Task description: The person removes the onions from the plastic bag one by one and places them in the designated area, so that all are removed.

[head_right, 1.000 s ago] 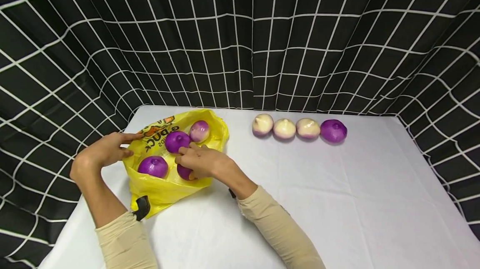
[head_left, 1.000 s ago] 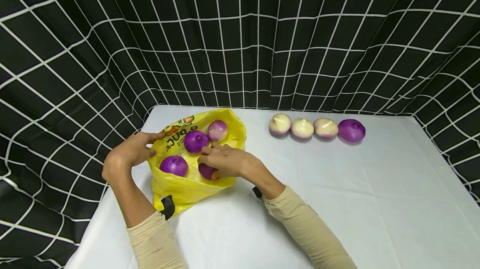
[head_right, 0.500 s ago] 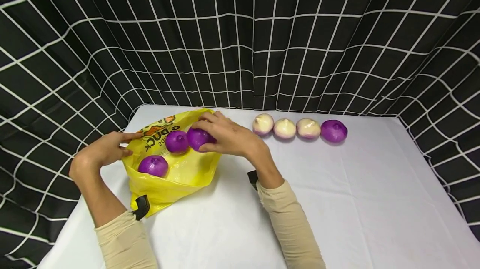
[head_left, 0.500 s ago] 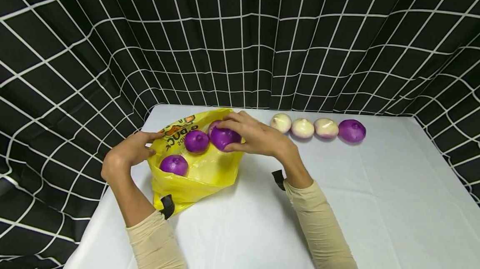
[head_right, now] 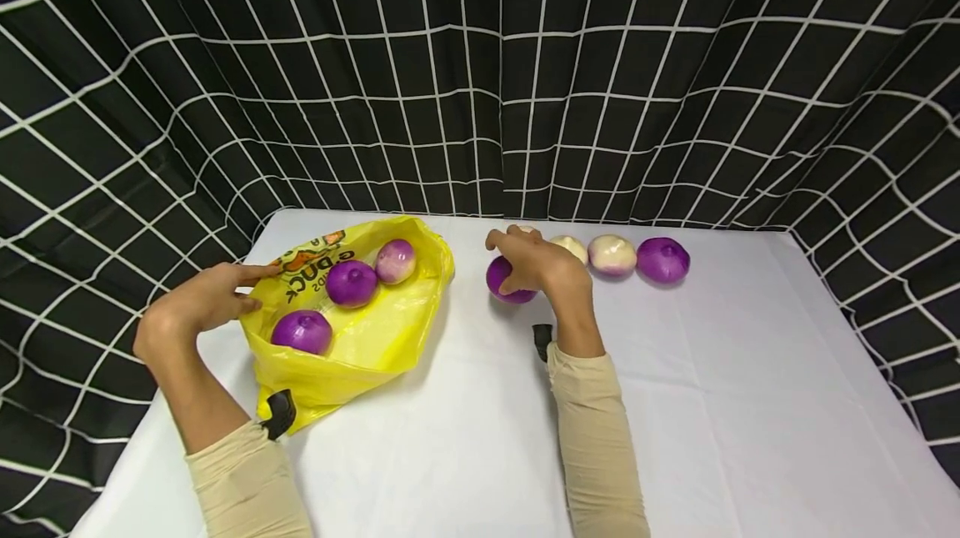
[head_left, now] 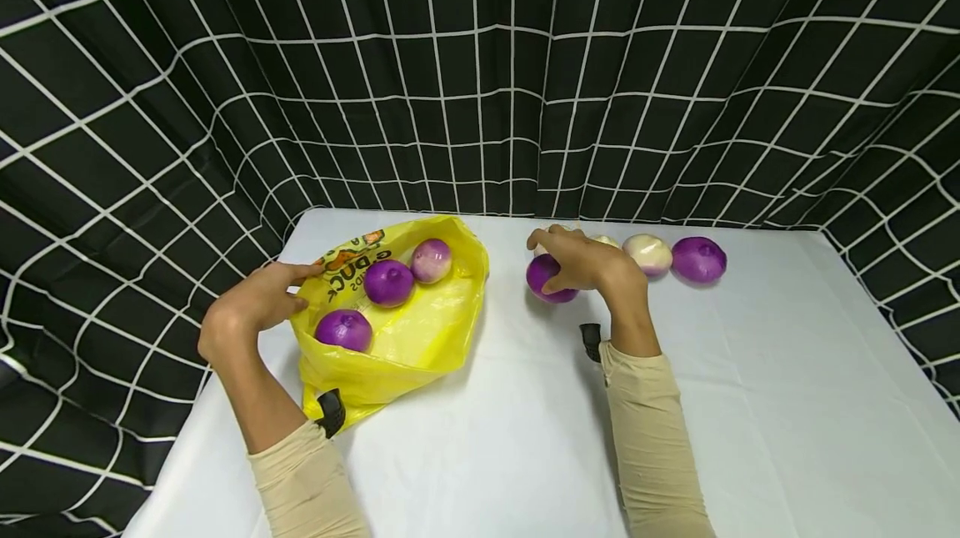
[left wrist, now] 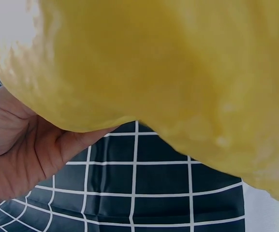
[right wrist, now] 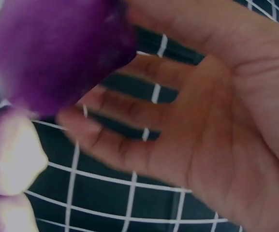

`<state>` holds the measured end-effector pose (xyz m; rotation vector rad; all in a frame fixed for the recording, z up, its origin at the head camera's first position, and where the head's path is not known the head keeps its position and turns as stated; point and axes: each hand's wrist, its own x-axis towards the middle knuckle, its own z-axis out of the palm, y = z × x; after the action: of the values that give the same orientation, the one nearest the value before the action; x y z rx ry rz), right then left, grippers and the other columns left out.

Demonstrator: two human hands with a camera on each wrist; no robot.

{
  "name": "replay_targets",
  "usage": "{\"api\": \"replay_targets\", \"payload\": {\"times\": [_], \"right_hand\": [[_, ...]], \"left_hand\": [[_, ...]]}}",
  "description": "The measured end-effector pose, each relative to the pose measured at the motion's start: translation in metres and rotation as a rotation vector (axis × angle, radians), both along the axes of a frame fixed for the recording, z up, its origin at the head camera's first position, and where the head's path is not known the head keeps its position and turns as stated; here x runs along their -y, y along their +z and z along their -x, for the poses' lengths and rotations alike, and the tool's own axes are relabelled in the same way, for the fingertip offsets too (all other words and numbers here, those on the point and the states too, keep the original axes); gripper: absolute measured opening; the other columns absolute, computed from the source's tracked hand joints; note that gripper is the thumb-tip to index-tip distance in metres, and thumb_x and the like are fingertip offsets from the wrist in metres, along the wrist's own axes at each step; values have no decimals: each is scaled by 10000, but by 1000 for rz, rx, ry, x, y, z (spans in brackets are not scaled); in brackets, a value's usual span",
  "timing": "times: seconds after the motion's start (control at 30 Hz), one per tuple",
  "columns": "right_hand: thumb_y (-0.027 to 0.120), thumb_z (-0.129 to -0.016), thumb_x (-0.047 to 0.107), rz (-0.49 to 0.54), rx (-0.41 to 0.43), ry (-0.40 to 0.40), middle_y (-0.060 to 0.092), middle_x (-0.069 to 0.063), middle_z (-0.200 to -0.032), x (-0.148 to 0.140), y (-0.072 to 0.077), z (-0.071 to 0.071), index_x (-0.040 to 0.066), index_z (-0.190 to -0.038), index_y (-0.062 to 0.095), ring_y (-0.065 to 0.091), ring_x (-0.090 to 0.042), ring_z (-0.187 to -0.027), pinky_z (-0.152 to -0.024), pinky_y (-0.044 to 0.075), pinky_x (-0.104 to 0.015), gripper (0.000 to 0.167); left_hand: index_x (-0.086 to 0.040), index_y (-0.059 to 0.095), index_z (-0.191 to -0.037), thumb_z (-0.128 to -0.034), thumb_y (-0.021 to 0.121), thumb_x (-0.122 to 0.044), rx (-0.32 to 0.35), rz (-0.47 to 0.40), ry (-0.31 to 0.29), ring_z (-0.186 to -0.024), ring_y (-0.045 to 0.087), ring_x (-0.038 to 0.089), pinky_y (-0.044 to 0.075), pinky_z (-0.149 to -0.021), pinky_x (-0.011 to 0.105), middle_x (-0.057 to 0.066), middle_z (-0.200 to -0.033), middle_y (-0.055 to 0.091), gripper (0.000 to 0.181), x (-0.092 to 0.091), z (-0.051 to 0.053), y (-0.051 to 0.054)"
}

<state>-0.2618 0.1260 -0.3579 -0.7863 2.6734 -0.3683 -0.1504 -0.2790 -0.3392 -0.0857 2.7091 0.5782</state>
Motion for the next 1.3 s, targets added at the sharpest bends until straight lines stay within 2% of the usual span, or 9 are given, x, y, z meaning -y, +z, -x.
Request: {"api": "replay_targets", "payload": {"times": [0.23, 0.47, 0.7, 0.97, 1.17, 1.3], "right_hand": [[849, -831, 85, -97, 119, -47, 629, -156, -1342, 8, -14, 8, 92, -1370, 537, 570, -350, -1284, -955, 603, -444, 623], [857, -824, 90, -113, 105, -93, 612, -201, -1321, 11, -22, 11, 72, -1366, 495, 592, -342, -1231, -947, 590, -449, 652], [838, -858, 128, -109, 117, -151, 570, -205, -1320, 8, -23, 10, 94, -1337, 476, 609, -338, -1153, -927, 588, -469, 602], [813, -880, 131, -109, 123, -188, 537, -213, -1378, 10, -24, 10, 116, -1388, 495, 597, -359, -1216, -968, 583, -499, 599], [790, -905, 142, -91, 94, -190, 469, -227, -1501, 11, -23, 10, 140, -1476, 471, 472, -419, -1415, -1055, 537, -561, 655], [777, -930, 203, -63, -21, -102, 515, -205, -1456, 18, -19, 7, 145, -1467, 504, 498, -436, -1389, -1102, 507, -573, 606]], "left_hand": [[-95, 428, -1588, -986, 564, 6, 18, 6, 11, -1424, 427, 519, 386, -1167, 706, 330, -1522, 513, 626, 1, -1, -2], [-103, 421, -1592, -985, 567, 5, 22, -1, 15, -1416, 439, 508, 402, -1158, 698, 324, -1529, 510, 634, 0, -2, -2], [-106, 413, -1596, -983, 560, 10, 26, -7, 18, -1425, 434, 507, 401, -1160, 700, 319, -1545, 496, 641, 0, -1, 1], [-106, 410, -1596, -989, 572, -3, 30, -3, 19, -1417, 444, 505, 412, -1151, 698, 320, -1540, 500, 636, 1, -1, 0], [-102, 417, -1592, -990, 572, -7, 27, -3, 20, -1401, 461, 505, 429, -1136, 697, 327, -1526, 511, 628, 0, -1, 0], [-107, 417, -1594, -997, 571, -26, 23, 2, 19, -1414, 445, 515, 410, -1147, 706, 327, -1529, 509, 621, 0, -2, -1]]}}
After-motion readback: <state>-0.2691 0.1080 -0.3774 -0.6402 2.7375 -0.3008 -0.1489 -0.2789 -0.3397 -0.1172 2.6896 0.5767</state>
